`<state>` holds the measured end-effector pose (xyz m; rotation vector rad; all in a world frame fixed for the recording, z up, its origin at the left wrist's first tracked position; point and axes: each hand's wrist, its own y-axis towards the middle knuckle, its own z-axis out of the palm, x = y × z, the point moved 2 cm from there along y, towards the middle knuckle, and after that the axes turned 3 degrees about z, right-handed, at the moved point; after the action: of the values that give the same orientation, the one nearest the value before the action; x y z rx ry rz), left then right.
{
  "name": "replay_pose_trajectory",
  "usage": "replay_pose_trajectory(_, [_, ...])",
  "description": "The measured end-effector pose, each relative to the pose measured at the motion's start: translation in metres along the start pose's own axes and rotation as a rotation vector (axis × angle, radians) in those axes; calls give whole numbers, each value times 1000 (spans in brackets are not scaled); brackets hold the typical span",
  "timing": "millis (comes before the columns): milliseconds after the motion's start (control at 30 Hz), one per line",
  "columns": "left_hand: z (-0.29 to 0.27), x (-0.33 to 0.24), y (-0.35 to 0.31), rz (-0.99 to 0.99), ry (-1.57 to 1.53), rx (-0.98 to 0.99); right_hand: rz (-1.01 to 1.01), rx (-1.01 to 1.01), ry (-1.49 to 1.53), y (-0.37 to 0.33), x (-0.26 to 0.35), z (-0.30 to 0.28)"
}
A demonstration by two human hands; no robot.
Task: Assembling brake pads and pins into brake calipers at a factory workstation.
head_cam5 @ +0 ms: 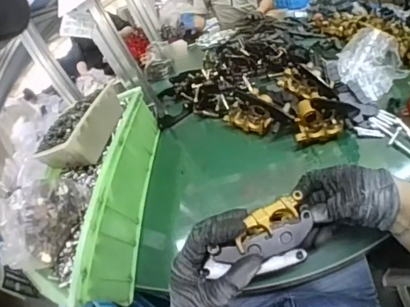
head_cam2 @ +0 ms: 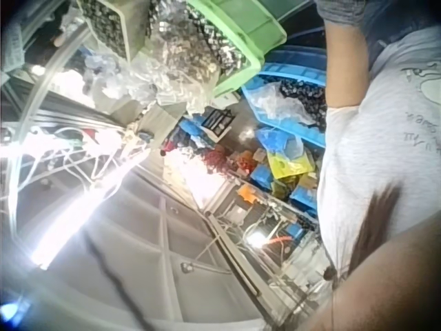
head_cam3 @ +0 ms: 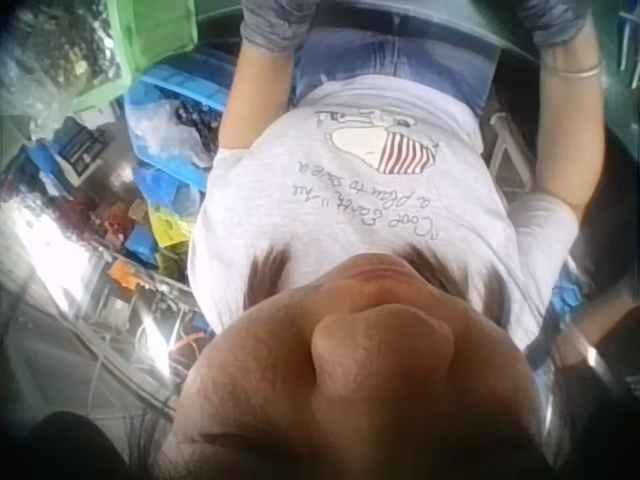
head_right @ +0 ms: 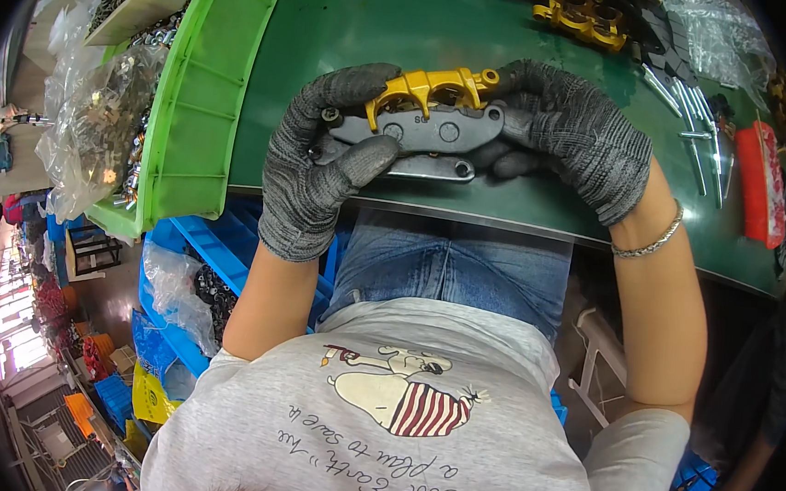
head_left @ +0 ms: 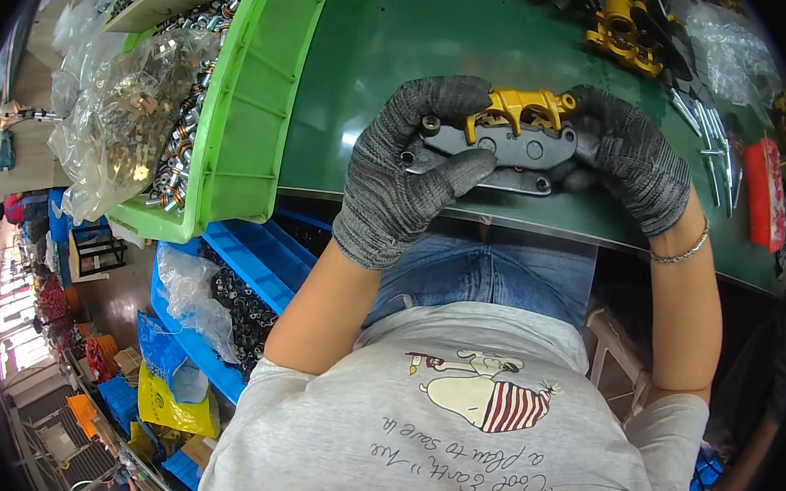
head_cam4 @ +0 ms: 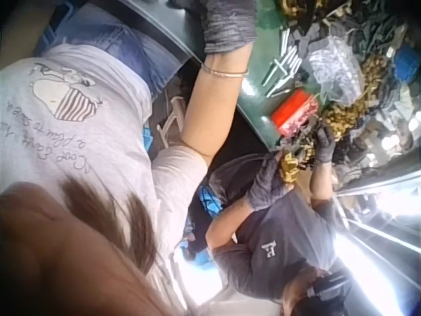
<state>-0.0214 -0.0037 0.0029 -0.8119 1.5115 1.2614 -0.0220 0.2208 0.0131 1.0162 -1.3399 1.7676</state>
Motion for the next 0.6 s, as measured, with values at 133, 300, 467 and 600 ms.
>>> replay_pose_trajectory(133, [-3,2,1,21,30,20,-45,-10,-87,-1,4,1])
replay_pose_trajectory(300, [-8,7,3,103,37,84,19,74,-244,3,4,-8])
replay_pose_trajectory(467, [-8,6,4,64,-30,82,161,112,-58,3,4,-8])
replay_pose_trajectory(600, [-7,3,6,2,-104,105,206,123,30,3,6,-3])
